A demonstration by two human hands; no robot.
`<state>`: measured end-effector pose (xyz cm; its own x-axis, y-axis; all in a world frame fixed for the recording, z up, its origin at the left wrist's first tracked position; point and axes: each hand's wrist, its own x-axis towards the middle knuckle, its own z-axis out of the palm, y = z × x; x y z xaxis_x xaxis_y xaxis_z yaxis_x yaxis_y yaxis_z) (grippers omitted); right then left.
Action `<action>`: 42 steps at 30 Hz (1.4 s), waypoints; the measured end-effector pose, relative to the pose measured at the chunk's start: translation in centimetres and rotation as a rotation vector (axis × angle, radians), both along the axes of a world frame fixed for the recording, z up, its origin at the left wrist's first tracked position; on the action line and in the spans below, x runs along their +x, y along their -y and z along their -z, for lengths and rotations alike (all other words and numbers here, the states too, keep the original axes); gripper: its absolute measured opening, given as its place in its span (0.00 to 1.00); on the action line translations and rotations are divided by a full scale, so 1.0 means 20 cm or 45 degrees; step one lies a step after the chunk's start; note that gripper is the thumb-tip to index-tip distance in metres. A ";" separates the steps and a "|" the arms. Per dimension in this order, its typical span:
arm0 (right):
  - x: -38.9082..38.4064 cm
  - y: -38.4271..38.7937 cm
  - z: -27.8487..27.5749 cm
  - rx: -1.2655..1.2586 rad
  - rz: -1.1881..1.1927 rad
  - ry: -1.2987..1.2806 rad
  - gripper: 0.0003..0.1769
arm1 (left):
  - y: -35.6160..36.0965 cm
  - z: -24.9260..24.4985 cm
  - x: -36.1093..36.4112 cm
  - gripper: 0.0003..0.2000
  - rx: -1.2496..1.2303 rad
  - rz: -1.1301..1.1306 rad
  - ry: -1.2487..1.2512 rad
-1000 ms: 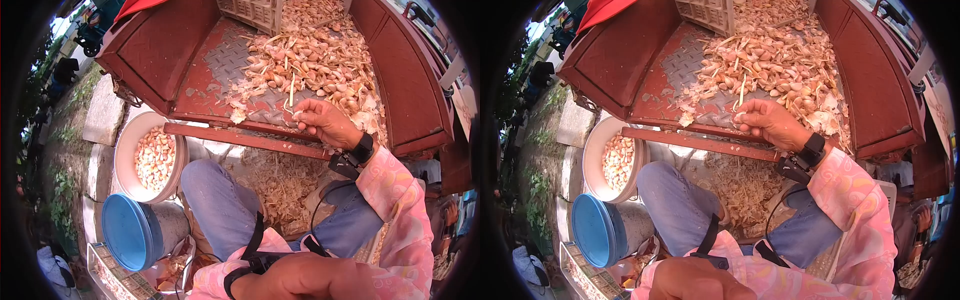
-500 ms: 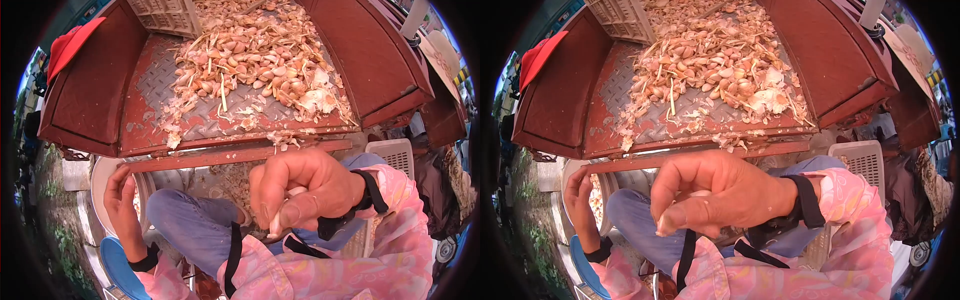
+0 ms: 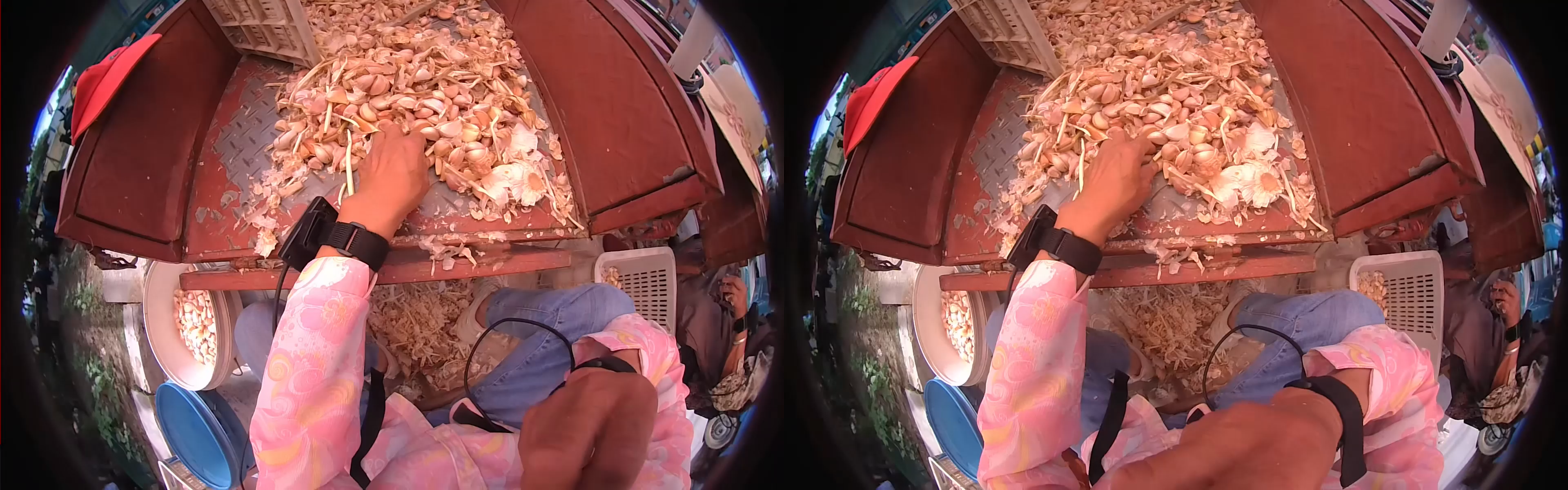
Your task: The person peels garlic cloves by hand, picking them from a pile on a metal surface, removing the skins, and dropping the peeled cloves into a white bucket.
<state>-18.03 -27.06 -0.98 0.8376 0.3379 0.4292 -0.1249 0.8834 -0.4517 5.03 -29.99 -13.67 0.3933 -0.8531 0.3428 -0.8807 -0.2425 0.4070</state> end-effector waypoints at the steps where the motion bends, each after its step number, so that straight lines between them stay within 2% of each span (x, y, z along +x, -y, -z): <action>1: -0.01 -0.05 0.03 -0.011 0.881 0.391 0.08 | -0.01 0.00 0.01 0.09 -0.002 0.053 0.013; 5: -0.03 -0.02 -0.03 -0.005 1.021 0.277 0.06 | -0.08 0.01 -0.01 0.08 0.014 0.111 -0.087; 7: -0.03 0.02 -0.01 -0.122 0.900 0.521 0.05 | -0.09 0.00 -0.02 0.08 0.049 0.079 -0.076; 8: -0.01 0.05 -0.01 -0.122 0.902 0.521 0.05 | -0.09 0.00 -0.03 0.09 0.013 0.046 -0.152; 10: 0.05 0.11 -0.03 -0.210 0.678 0.857 0.04 | -0.07 0.00 -0.04 0.10 -0.025 0.006 -0.224; 11: 0.03 0.10 -0.03 -0.212 0.674 0.856 0.04 | -0.05 0.00 -0.06 0.11 -0.098 0.022 -0.224; 13: -0.03 0.08 -0.04 -0.192 0.785 0.615 0.05 | 0.00 0.00 -0.08 0.12 -0.184 0.039 -0.209; 17: -0.06 0.12 -0.03 -0.369 0.783 0.742 0.05 | 0.00 0.00 -0.09 0.13 -0.112 0.000 -0.134; 23: -0.06 0.13 -0.15 -0.335 0.984 0.489 0.08 | -0.13 -0.02 -0.08 0.12 -0.004 0.086 -0.241; 25: -0.09 0.19 -0.23 -0.477 0.497 0.141 0.09 | -0.17 -0.03 -0.07 0.12 -0.048 0.090 -0.229; 28: -0.13 0.15 -0.20 -0.334 0.467 0.002 0.10 | -0.22 -0.08 -0.08 0.11 0.077 0.059 -0.375; 29: -0.16 0.15 -0.19 -0.327 0.474 0.003 0.10 | -0.22 -0.07 -0.07 0.11 0.085 0.064 -0.372; 31: -0.20 0.15 -0.16 -0.520 0.498 -0.202 0.09 | -0.24 -0.03 -0.06 0.10 0.013 -0.015 -0.053; 32: -0.16 0.18 -0.13 -0.515 0.500 -0.201 0.09 | -0.25 -0.01 -0.05 0.10 0.017 -0.013 -0.050; 34: -0.04 0.24 -0.02 -0.661 0.855 0.476 0.11 | -0.26 0.02 -0.02 0.08 -0.074 -0.070 0.112; 35: 0.00 0.20 0.02 -0.545 1.015 0.297 0.10 | -0.27 0.00 -0.02 0.08 -0.073 -0.066 0.117; 36: 0.03 0.18 0.06 -0.423 1.174 0.116 0.10 | -0.28 -0.03 -0.03 0.09 -0.137 -0.186 -0.562; 37: 0.06 0.24 0.09 -0.324 1.046 -0.096 0.09 | -0.30 -0.10 -0.05 0.09 -0.189 -0.299 -1.241; 38: 0.09 0.33 0.12 -0.222 0.911 -0.307 0.09 | -0.34 -0.17 -0.09 0.11 -0.304 -0.248 -1.748; 39: 0.13 0.37 0.15 -0.251 0.971 -0.452 0.09 | -0.38 -0.17 -0.09 0.11 -0.292 -0.241 -1.746; 40: 0.16 0.40 0.17 -0.282 1.023 -0.599 0.09 | -0.42 -0.17 -0.08 0.12 -0.385 -0.065 -2.081; 41: 0.19 0.42 0.19 -0.281 1.024 -0.601 0.09 | -0.46 -0.16 -0.09 0.14 -0.484 0.121 -2.413; 42: 0.22 0.43 0.22 -0.387 0.992 -0.683 0.10 | -0.48 -0.18 -0.13 0.16 -0.557 0.141 -2.564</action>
<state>-13.63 -35.65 -5.30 0.9305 -0.3563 -0.0849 0.1870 0.6616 -0.7262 2.41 -20.42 -10.10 0.3599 -0.8939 -0.2672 0.7774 0.1290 0.6156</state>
